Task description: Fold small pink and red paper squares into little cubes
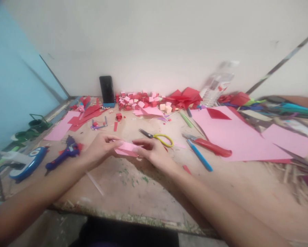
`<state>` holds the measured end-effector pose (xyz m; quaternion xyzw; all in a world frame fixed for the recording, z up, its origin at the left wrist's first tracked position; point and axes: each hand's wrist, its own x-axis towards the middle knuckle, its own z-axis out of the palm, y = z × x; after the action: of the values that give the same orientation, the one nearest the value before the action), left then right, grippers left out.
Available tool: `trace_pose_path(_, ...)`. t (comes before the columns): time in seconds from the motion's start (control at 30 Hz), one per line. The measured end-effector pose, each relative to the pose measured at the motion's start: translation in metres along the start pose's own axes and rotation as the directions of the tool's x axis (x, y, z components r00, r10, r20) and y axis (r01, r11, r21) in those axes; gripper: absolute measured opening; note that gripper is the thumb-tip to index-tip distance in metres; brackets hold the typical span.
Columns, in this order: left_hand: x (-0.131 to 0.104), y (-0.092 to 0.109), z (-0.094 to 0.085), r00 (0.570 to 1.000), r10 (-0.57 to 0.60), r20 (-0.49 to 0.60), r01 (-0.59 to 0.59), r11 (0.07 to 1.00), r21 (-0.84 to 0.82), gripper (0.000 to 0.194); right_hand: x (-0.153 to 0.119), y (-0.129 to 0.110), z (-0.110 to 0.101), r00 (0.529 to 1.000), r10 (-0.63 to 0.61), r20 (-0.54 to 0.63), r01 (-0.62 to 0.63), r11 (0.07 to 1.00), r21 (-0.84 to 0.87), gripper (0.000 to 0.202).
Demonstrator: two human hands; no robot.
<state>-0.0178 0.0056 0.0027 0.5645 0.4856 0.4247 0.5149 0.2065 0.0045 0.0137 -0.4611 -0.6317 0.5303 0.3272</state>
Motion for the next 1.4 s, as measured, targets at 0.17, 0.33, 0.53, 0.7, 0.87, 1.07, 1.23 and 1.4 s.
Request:
trace_pose_path(0.17, 0.001, 0.001, -0.002, 0.997, -0.08, -0.007, 0.078, 0.986, -0.147, 0.027, -0.006, -0.002, 0.004, 0.981, -0.187, -0.053, 0.175, 0.968, -0.183, 0.047)
trace_pose_path(0.33, 0.001, -0.001, -0.002, 0.993, -0.118, 0.031, 0.122, 0.977, -0.177, 0.029, -0.009, 0.002, 0.006, 0.948, -0.315, -0.047, 0.272, 0.877, -0.396, 0.038)
trace_pose_path(0.53, 0.005, -0.004, -0.004, 0.996, -0.086, 0.001, 0.085, 0.988, -0.125, 0.026, -0.003, 0.008, 0.001, 0.942, -0.329, -0.059, 0.272, 0.856, -0.44, 0.046)
trace_pose_path(0.7, 0.003, 0.002, -0.006, 0.997, 0.017, -0.073, -0.016, 1.0, 0.014, 0.026, -0.002, -0.001, -0.001, 0.984, -0.171, -0.051, 0.154, 0.958, -0.243, 0.043)
trace_pose_path(0.87, -0.005, 0.008, -0.001, 0.995, 0.103, -0.012, -0.101, 0.985, 0.144, 0.022, -0.002, -0.006, -0.002, 0.995, -0.088, 0.051, 0.093, 0.988, -0.121, 0.035)
trace_pose_path(1.07, -0.007, 0.007, 0.002, 0.993, 0.115, 0.004, -0.115, 0.982, 0.148, 0.019, 0.002, 0.002, -0.001, 0.995, -0.072, 0.062, 0.083, 0.977, -0.196, 0.029)
trace_pose_path(1.23, -0.002, 0.006, -0.002, 0.994, 0.091, -0.058, -0.084, 0.989, 0.125, 0.017, 0.004, 0.006, -0.005, 1.0, 0.002, 0.0, -0.002, 0.99, -0.144, 0.03)
trace_pose_path(1.4, 0.004, 0.001, -0.005, 0.996, 0.02, -0.084, -0.018, 1.0, 0.016, 0.018, 0.004, 0.003, -0.007, 0.999, 0.027, 0.017, -0.025, 0.995, -0.093, 0.034)
